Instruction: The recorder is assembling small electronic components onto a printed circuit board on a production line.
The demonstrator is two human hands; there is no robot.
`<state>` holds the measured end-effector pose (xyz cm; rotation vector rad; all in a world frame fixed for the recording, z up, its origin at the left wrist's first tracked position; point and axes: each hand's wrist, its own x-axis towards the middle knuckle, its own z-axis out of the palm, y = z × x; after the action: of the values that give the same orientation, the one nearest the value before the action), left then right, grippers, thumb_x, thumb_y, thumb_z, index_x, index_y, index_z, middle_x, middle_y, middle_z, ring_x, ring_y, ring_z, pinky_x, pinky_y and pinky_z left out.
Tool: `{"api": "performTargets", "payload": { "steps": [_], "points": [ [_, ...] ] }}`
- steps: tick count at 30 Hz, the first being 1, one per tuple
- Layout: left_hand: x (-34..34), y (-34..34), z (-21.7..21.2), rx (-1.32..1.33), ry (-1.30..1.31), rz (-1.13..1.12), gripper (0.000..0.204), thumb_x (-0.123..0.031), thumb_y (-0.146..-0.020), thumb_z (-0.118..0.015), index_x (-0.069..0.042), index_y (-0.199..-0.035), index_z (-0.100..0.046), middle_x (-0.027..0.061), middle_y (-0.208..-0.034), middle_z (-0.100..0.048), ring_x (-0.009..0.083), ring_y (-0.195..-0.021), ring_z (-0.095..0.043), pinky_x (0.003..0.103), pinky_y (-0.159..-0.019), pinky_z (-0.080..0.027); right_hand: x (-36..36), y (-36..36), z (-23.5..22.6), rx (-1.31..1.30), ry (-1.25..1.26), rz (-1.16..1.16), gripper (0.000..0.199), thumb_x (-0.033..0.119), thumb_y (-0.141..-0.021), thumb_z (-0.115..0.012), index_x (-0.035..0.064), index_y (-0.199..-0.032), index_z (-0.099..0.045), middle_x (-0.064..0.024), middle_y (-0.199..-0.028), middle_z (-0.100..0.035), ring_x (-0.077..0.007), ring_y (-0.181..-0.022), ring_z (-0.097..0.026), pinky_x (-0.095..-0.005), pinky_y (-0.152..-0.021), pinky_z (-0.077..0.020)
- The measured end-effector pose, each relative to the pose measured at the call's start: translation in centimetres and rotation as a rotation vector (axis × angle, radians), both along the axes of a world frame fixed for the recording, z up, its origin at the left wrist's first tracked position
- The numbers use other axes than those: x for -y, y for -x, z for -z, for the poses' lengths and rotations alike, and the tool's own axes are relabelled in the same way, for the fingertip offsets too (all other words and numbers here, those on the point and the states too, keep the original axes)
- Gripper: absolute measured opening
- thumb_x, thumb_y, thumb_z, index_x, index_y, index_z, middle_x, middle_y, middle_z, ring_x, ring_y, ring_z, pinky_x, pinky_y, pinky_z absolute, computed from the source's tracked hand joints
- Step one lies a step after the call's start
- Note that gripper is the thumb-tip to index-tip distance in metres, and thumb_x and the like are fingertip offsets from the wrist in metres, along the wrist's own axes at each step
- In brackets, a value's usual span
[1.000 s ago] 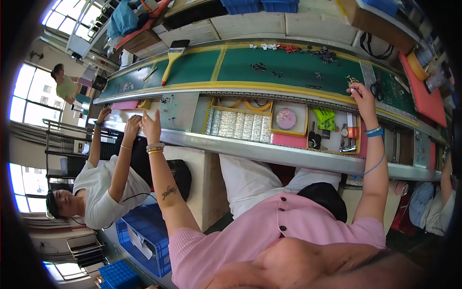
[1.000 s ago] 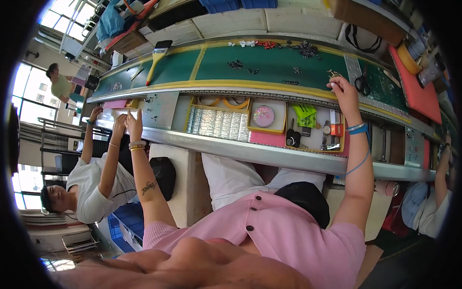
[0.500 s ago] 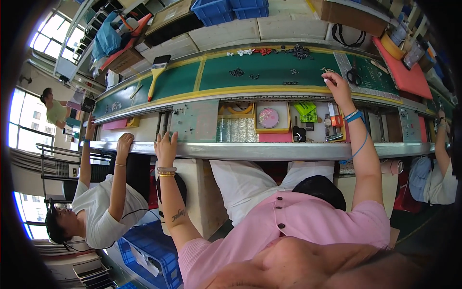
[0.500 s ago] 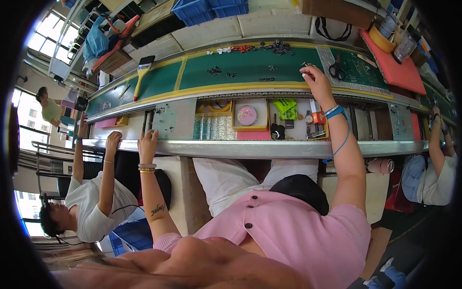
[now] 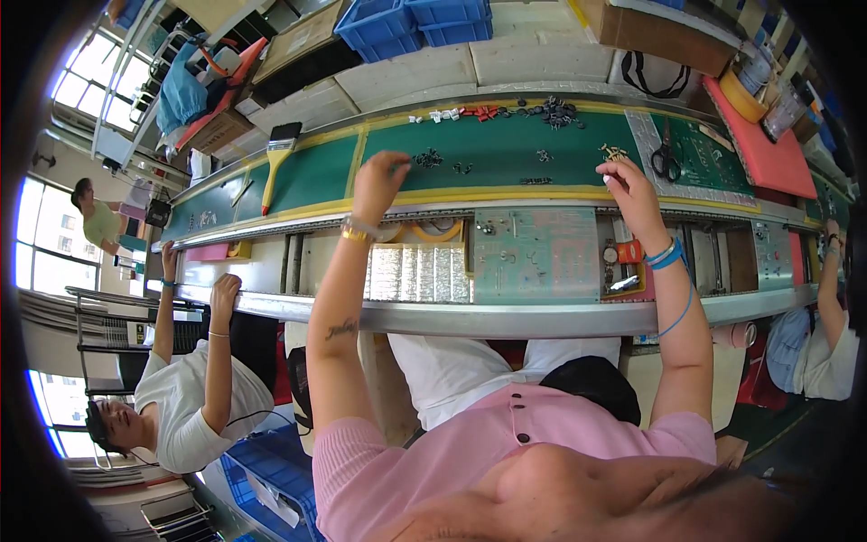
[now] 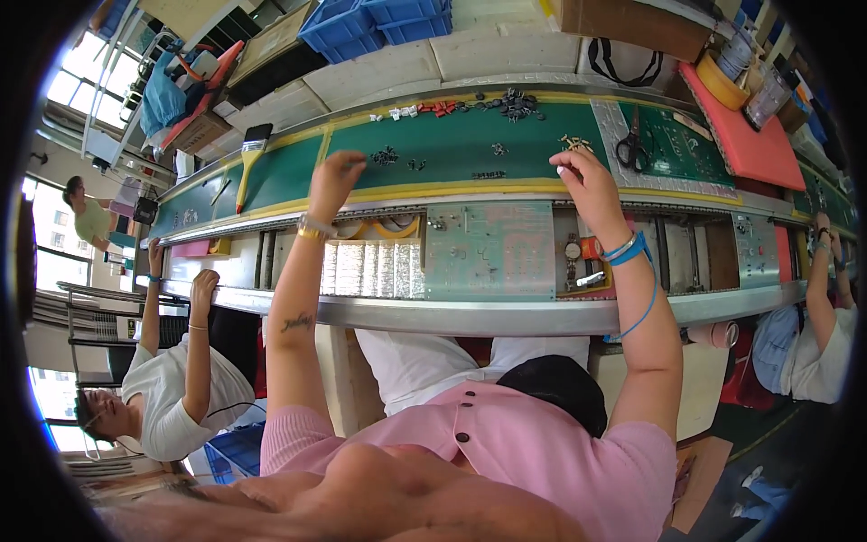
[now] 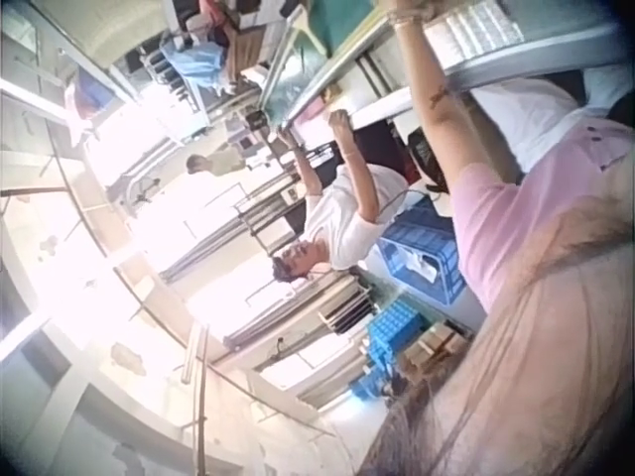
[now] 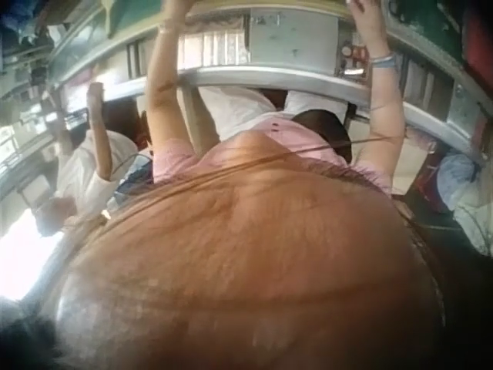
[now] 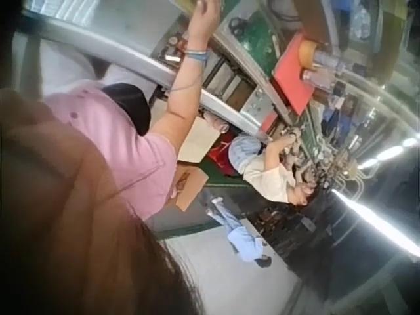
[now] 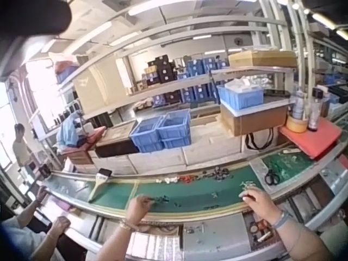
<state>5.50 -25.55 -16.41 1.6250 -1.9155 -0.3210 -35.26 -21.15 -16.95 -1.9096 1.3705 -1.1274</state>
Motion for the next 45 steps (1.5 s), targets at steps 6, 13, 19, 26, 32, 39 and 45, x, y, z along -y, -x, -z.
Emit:
{"api": "performTargets", "payload": {
  "steps": [6, 13, 19, 26, 32, 39, 45],
  "points": [
    [9.5, -0.6, 2.9, 0.357, 0.280, 0.045, 0.021, -0.010, -0.078, -0.063, -0.010, -0.099, -0.067, 0.0087, -0.102, -0.062, 0.0302, -0.099, -0.056, 0.037, -0.087, -0.045, -0.4, 0.1, -0.5, 0.021, -0.055, 0.018, 0.014, 0.001, -0.086, -0.053, 0.0021, -0.099, -0.061, -0.0047, -0.090, -0.056, -0.0146, -0.077, -0.053, -0.0246, -0.070, -0.0427],
    [10.8, -0.9, 2.6, 0.439, 0.212, 0.047, 0.014, -0.016, -0.082, -0.059, -0.011, -0.091, -0.069, 0.0087, -0.093, -0.063, 0.0297, -0.090, -0.059, 0.038, -0.080, -0.048, -0.1, 0.5, -0.3, 0.007, -0.093, 0.009, 0.012, 0.002, -0.086, -0.055, 0.0040, -0.096, -0.061, -0.0062, -0.088, -0.057, -0.0169, -0.072, -0.054, -0.0260, -0.065, -0.0429],
    [2.2, 4.1, -2.3, 0.141, 0.134, 0.208, 0.009, -0.014, -0.079, -0.066, -0.008, -0.084, -0.069, 0.0095, -0.089, -0.064, 0.0295, -0.085, -0.060, 0.037, -0.075, -0.048, -0.1, 0.3, -0.8, 0.037, -0.004, 0.023, 0.014, 0.004, -0.087, -0.053, 0.0029, -0.098, -0.061, -0.0087, -0.092, -0.059, -0.0204, -0.077, -0.056, -0.0273, -0.069, -0.0438],
    [-5.7, 10.3, -0.5, 0.114, 0.134, 0.445, 0.009, -0.007, -0.074, -0.069, -0.005, -0.082, -0.067, 0.0086, -0.088, -0.058, 0.0288, -0.084, -0.054, 0.037, -0.077, -0.044, 0.0, -0.2, -0.1, 0.007, -0.049, 0.034, 0.014, 0.006, -0.090, -0.051, 0.0035, -0.101, -0.059, -0.0042, -0.089, -0.057, -0.0138, -0.073, -0.051, -0.0252, -0.068, -0.0425],
    [-5.9, 11.3, 0.6, 0.173, 0.182, 0.403, 0.008, -0.007, -0.074, -0.068, -0.004, -0.081, -0.066, 0.0087, -0.086, -0.056, 0.0294, -0.083, -0.053, 0.038, -0.076, -0.044, -0.2, 0.3, -0.1, 0.090, -0.081, 0.039, 0.014, 0.007, -0.089, -0.054, 0.0037, -0.101, -0.060, -0.0052, -0.092, -0.061, -0.0148, -0.079, -0.057, -0.0263, -0.071, -0.0452],
    [-6.2, 11.5, 0.8, 0.185, 0.173, 0.431, 0.008, -0.007, -0.073, -0.068, -0.005, -0.080, -0.066, 0.0079, -0.085, -0.057, 0.0288, -0.083, -0.054, 0.038, -0.075, -0.045, -1.1, -0.1, -1.0, 0.073, -0.165, -0.036, 0.014, 0.004, -0.087, -0.056, 0.0022, -0.100, -0.059, -0.0026, -0.091, -0.060, -0.0108, -0.083, -0.057, -0.0232, -0.075, -0.0452],
    [-6.8, 9.4, -1.4, 0.048, 0.221, 0.326, 0.015, -0.009, -0.075, -0.068, -0.006, -0.090, -0.068, 0.0097, -0.087, -0.061, 0.0293, -0.082, -0.057, 0.036, -0.075, -0.045, -2.5, -1.8, -2.0, -0.083, -0.124, -0.312, 0.008, 0.003, -0.080, -0.061, 0.0008, -0.088, -0.060, -0.0081, -0.082, -0.059, -0.0166, -0.074, -0.058, -0.0275, -0.065, -0.0455]
  ]
}}
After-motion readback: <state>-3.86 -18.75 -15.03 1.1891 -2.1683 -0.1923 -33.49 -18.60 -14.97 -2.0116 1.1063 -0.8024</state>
